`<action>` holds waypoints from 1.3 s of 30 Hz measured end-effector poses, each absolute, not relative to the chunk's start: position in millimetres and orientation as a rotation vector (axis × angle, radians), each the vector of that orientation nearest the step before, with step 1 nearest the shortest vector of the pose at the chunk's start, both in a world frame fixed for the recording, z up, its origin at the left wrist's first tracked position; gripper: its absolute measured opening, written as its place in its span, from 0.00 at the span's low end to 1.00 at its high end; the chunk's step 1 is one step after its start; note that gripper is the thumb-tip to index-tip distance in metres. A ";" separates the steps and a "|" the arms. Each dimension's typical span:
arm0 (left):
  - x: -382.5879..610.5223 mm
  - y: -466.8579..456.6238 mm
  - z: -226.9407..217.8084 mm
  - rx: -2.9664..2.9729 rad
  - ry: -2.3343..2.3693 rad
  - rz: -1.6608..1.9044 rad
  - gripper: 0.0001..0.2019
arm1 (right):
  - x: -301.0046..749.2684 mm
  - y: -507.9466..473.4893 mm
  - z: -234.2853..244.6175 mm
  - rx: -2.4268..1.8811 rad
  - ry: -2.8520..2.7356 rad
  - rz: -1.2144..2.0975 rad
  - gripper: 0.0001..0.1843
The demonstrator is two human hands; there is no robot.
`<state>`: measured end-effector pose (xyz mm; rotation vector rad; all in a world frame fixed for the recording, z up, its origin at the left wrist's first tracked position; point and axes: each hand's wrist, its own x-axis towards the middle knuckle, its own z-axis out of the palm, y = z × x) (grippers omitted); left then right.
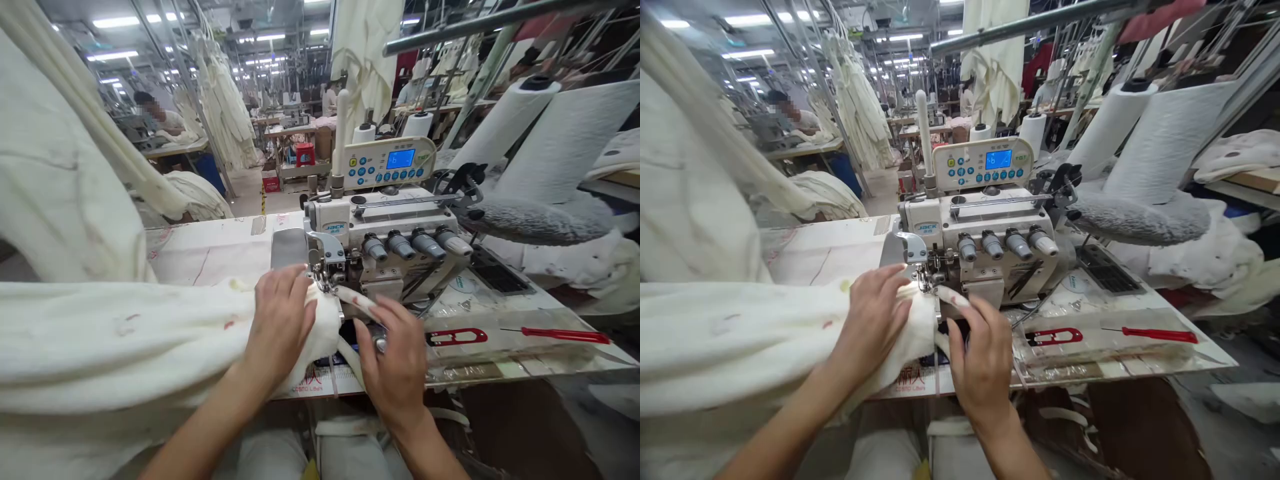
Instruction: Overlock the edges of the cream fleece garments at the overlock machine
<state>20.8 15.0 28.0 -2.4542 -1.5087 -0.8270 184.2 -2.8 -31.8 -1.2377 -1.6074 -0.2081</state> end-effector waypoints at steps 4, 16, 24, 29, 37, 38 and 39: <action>13.4 -36.2 -5.1 -2.576 -1.192 -1.218 0.18 | 177.5 -15.3 -52.7 -1.212 -1.651 0.459 0.13; 23.2 -46.3 -1.8 -2.446 -1.178 -1.310 0.08 | 168.5 -51.7 -30.0 -1.216 -1.441 1.085 0.14; 21.6 -50.3 0.3 -2.448 -0.923 -1.169 0.09 | 184.5 -62.3 -19.5 -1.083 -1.456 1.350 0.12; 16.7 -34.7 18.2 -2.596 -0.896 -1.111 0.06 | 193.3 -43.2 -23.6 -0.969 -1.842 0.024 0.15; 3.1 47.5 35.2 -2.587 -1.822 -0.679 0.06 | 193.3 -30.2 -22.7 -0.852 -1.874 -0.069 0.14; 3.7 51.7 34.7 -2.610 -1.837 -0.679 0.05 | 194.1 -28.9 -23.5 -0.848 -1.877 -0.073 0.14; 4.8 54.3 34.2 -2.616 -1.847 -0.698 0.04 | 195.0 -27.0 -24.3 -0.843 -1.878 -0.077 0.14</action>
